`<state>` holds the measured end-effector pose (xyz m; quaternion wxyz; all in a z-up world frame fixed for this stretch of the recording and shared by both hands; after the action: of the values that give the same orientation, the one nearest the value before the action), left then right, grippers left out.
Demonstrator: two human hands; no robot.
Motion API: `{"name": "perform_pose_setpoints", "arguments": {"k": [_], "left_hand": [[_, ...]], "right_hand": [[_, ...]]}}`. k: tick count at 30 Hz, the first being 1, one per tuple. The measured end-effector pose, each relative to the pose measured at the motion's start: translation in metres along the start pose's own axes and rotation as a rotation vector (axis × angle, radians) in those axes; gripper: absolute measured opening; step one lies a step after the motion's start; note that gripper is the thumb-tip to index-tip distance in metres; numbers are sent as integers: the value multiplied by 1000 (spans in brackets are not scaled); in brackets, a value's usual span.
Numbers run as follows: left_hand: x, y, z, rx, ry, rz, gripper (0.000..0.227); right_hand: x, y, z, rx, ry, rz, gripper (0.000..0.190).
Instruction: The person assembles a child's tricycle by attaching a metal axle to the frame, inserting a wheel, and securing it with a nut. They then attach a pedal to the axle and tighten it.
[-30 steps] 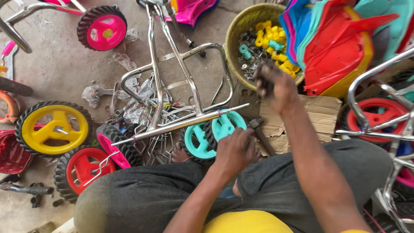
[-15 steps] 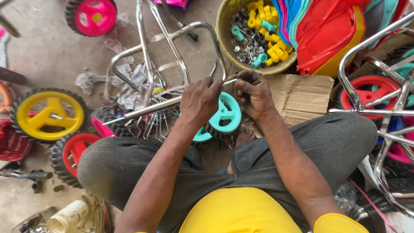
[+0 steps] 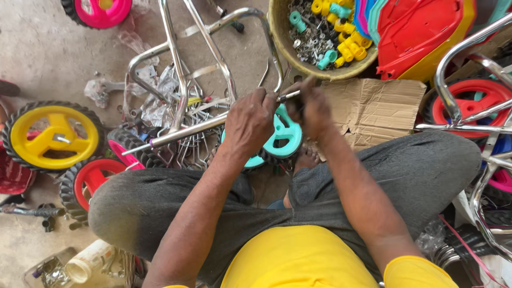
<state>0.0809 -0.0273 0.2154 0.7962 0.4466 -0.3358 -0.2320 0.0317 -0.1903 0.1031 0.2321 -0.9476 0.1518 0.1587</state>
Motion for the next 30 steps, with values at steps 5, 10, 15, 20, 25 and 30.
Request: {"name": "perform_pose_setpoints", "arguments": {"k": [5,10,15,20,25,30], "left_hand": [[10,20,1,-294,70,64,35],[13,12,3,-173,121,8,23],[14,9,-2,-197,91,30,24],[7,3,-3,-196,65,38,27],[13,6,-4,-235,127,-19,28],[13,9,-10,-333,198,-75,27]], "right_hand": [[67,84,67,-199,-228,281,33],[99,147,152,-1152,-19,332,26],[119,149,169,-1392,304,190,34],[103,144,160,-1477,195,207,27],[92,131,154,-1342,34,136,26],[87,122,172,-1239,-97,60,54]]}}
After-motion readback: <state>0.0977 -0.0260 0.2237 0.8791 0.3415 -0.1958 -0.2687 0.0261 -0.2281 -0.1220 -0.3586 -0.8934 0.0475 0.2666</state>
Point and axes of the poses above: each hand's wrist, its own x-axis towards the middle knuckle, its own y-axis out of the back of the hand, z = x × y, the point moved 5 cm from there along x, towards the middle knuckle, and after that the axes turned 2 degrees about z, right-handed, at the moved point
